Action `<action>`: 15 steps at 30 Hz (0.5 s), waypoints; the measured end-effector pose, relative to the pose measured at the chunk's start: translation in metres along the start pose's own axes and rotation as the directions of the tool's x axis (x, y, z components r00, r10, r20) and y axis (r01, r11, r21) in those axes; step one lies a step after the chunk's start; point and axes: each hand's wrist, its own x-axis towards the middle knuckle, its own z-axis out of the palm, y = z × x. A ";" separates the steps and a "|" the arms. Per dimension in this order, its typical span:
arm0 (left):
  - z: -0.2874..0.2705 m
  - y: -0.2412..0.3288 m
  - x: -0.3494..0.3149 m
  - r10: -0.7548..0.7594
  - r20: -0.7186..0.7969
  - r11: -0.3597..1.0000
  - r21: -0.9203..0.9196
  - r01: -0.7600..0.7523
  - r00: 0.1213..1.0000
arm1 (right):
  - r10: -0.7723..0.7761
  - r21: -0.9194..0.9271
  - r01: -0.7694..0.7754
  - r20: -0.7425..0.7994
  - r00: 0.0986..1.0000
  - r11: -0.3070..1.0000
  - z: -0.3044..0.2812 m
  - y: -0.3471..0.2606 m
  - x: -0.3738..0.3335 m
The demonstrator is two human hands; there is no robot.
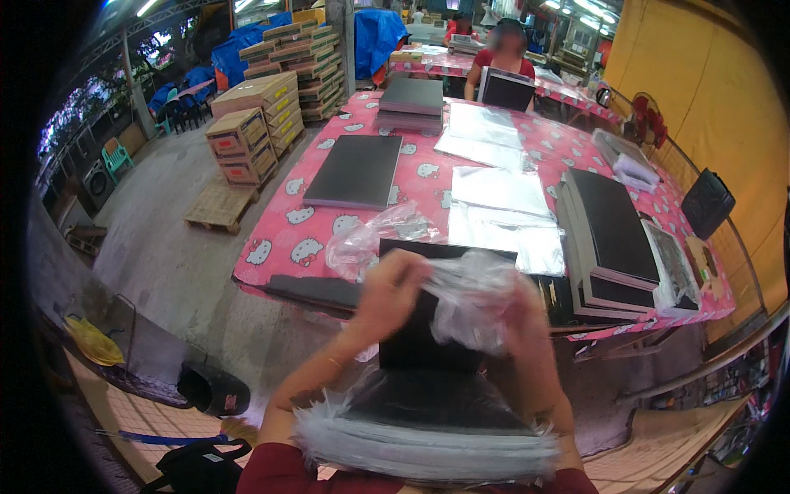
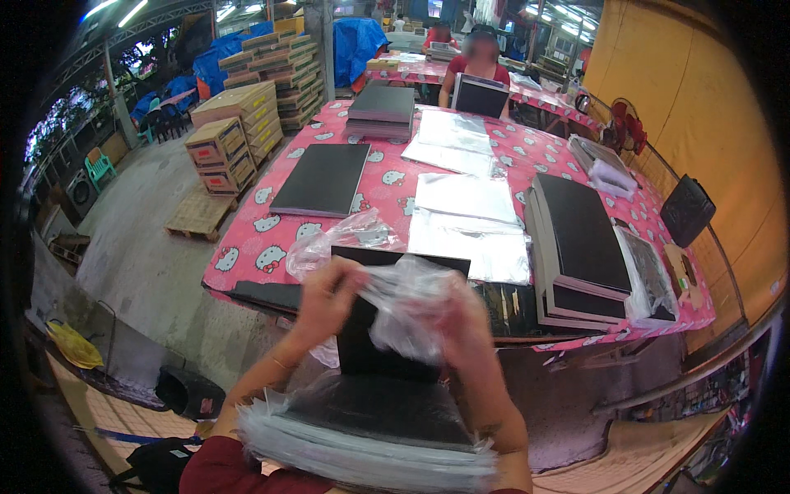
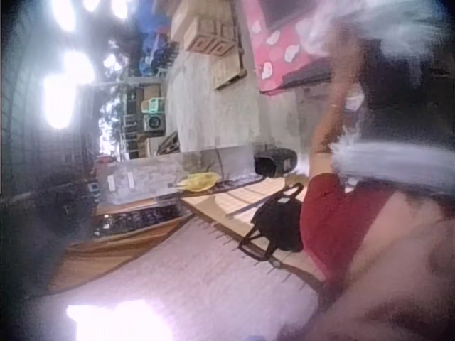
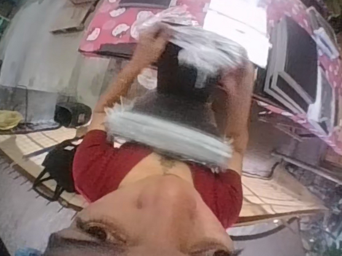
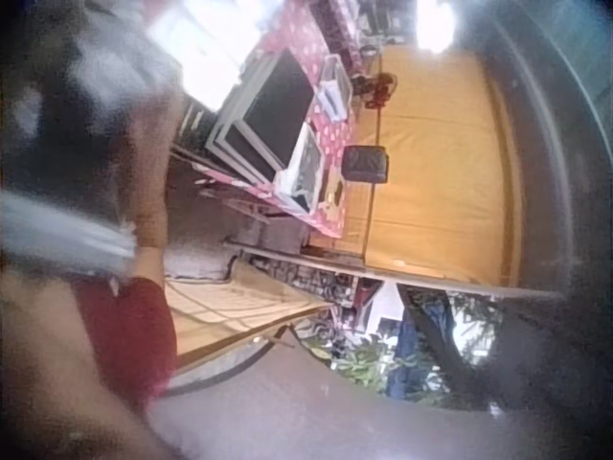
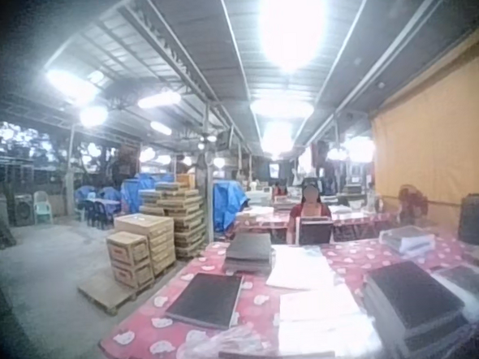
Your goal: The person places a black folder into a clear plastic bag, seals the bag, and then places the bagged folder onto a stack of similar items.
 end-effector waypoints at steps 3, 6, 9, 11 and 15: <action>-0.059 -0.037 0.006 -0.229 0.204 0.943 -0.195 0.268 0.952 | -0.036 -0.145 0.025 -0.072 0.997 0.989 0.010 -0.038 -0.006; -0.048 0.013 0.024 0.382 0.360 0.922 -0.207 -0.326 0.851 | 0.256 -0.674 -0.012 0.264 0.930 0.738 -0.008 -0.042 -0.004; -0.008 0.026 0.021 0.508 0.516 0.803 0.007 -0.596 0.690 | 0.391 -0.705 0.598 0.709 0.587 0.381 0.072 -0.035 -0.008; -0.011 0.015 0.022 0.256 0.574 0.748 0.393 -0.535 0.778 | 0.175 -0.758 0.571 0.545 0.820 -0.316 0.060 -0.038 0.002; -0.049 0.030 0.028 0.276 0.346 0.667 0.603 -0.438 0.897 | -0.265 -0.707 -0.142 0.067 0.962 -0.693 -0.011 -0.097 0.003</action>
